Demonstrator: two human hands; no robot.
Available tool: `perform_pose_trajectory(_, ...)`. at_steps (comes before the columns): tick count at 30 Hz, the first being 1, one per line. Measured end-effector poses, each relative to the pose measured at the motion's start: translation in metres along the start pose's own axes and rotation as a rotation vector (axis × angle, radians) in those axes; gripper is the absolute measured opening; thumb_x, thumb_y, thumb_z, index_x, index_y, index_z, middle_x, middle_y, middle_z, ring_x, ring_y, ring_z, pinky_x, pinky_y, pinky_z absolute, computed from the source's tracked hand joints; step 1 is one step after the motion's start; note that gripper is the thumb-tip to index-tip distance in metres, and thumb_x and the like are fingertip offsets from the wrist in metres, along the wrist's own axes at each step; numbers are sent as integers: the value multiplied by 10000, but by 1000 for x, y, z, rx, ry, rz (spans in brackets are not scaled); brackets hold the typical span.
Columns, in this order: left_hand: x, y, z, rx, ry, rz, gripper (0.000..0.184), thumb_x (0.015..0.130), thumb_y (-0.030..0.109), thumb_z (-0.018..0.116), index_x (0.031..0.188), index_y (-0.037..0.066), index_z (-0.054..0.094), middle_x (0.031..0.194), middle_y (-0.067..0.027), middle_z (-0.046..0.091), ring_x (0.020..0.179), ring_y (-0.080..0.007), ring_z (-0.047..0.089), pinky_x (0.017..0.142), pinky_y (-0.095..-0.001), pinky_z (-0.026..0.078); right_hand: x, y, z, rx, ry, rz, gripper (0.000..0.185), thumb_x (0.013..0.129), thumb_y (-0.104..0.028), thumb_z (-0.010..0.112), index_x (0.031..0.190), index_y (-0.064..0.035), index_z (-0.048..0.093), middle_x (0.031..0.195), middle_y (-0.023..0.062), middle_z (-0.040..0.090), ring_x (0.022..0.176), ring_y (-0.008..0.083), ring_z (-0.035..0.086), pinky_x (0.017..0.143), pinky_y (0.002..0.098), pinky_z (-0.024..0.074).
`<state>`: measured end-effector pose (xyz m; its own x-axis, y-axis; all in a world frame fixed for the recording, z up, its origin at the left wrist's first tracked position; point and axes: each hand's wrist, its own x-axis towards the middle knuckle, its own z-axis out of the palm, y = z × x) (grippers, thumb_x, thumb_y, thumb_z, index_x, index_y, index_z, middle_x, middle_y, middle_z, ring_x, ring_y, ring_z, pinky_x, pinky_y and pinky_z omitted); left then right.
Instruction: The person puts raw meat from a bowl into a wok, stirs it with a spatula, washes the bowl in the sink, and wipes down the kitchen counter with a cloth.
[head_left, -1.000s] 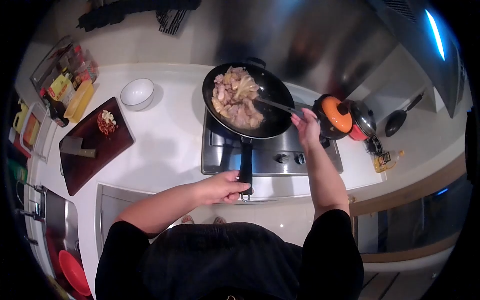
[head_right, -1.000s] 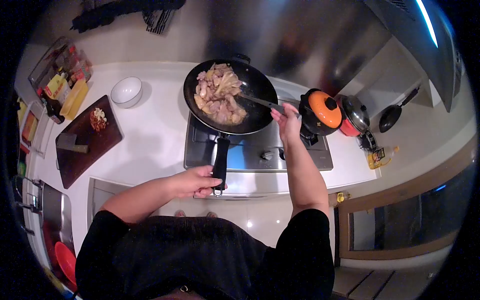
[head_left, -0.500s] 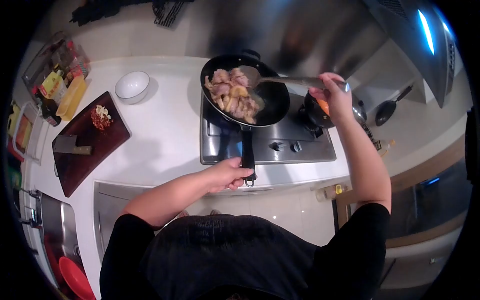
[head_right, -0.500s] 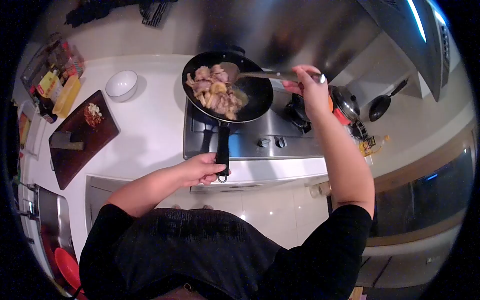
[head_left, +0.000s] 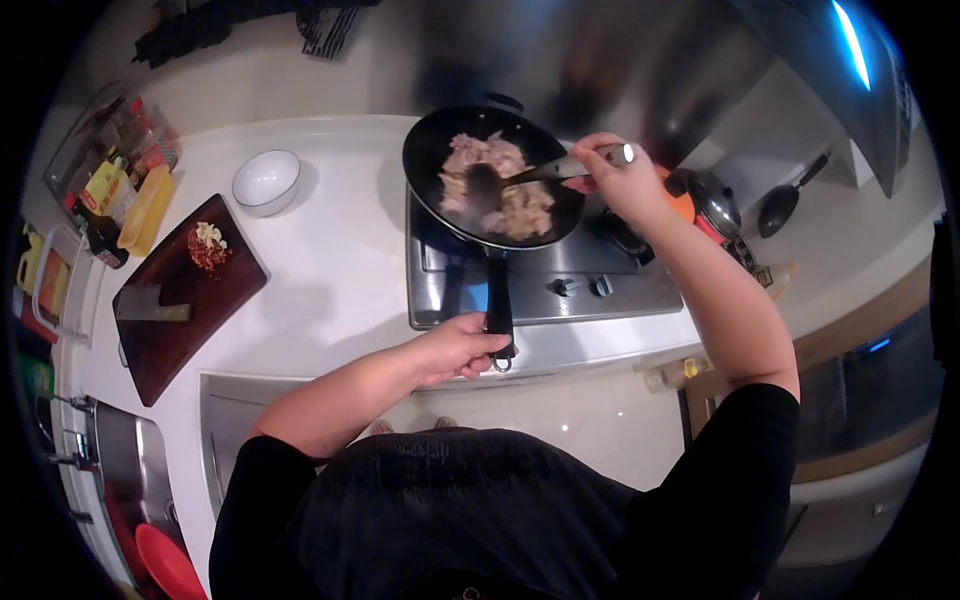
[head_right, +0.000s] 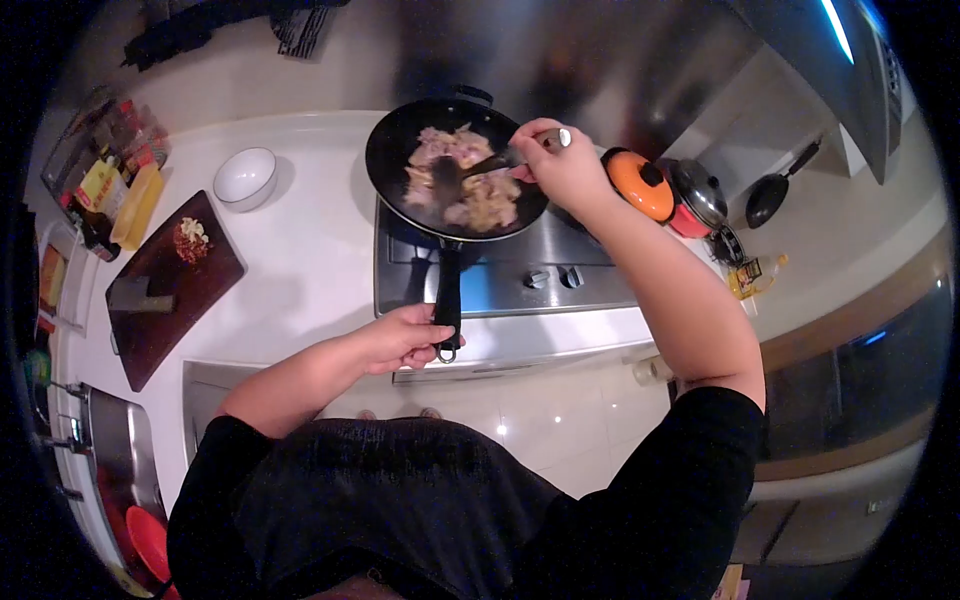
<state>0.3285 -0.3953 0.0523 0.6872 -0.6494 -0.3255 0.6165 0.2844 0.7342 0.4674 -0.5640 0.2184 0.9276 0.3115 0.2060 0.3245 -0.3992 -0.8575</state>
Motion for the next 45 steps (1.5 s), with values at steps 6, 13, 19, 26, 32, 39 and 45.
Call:
perform_pose_trajectory(6, -2, 1, 1, -42, -36, 5, 202, 848, 122, 511, 1004, 45, 408, 865, -45, 543, 509, -48, 332, 411, -183, 248, 27, -17, -31, -265, -24, -322, 98, 811, -75, 534, 882, -28, 584, 769, 91, 608, 657, 161, 589, 600, 257, 466)
perform_pose_trajectory(13, -3, 2, 6, -29, 5, 4, 200, 857, 136, 505, 1022, 48, 433, 879, -33, 561, 476, -26, 307, 399, -175, 242, 14, 64, 13, -948, -451, -766, 173, 672, -58, 559, 841, -94, 574, 779, 118, 572, 709, 327, 544, 621, 392, 445)
perform_pose_trajectory(19, 0, 1, 6, -17, 29, -14, 207, 855, 134, 508, 1029, 53, 428, 932, -45, 570, 482, -26, 320, 406, -170, 252, -52, 2, -22, -844, -541, -898, 221, 611, -18, 590, 825, -71, 574, 824, 86, 599, 704, 274, 580, 583, 355, 466)
perform_pose_trajectory(26, 0, 0, 4, -22, -3, 3, 215, 847, 133, 515, 1008, 37, 410, 907, -55, 554, 515, -41, 335, 413, -181, 252, -91, -24, -24, -911, -676, -806, 288, 593, -58, 597, 878, -91, 568, 887, 81, 602, 719, 257, 587, 584, 346, 468)
perform_pose_trajectory(32, -1, -1, 5, -23, 13, 2, 209, 851, 128, 510, 1015, 44, 413, 917, -50, 559, 500, -34, 321, 407, -175, 241, -64, 42, -7, -1038, -515, -886, 300, 605, -45, 579, 899, -100, 562, 956, 88, 590, 721, 249, 587, 601, 342, 474)
perform_pose_trajectory(39, -2, 0, 7, -37, 27, -6, 231, 848, 135, 520, 1041, 65, 415, 972, -52, 567, 483, -23, 305, 402, -171, 252, -46, 42, -9, -899, -328, -800, 316, 594, -21, 599, 902, -84, 569, 915, 99, 598, 743, 280, 588, 632, 350, 485)
perform_pose_trajectory(45, -1, 0, 2, -56, -36, 0, 232, 843, 143, 529, 1033, 63, 424, 952, -51, 566, 481, -26, 312, 400, -168, 251, -86, 49, 3, -891, -532, -916, 337, 584, -53, 619, 916, -81, 563, 970, 127, 581, 709, 264, 588, 610, 335, 478)
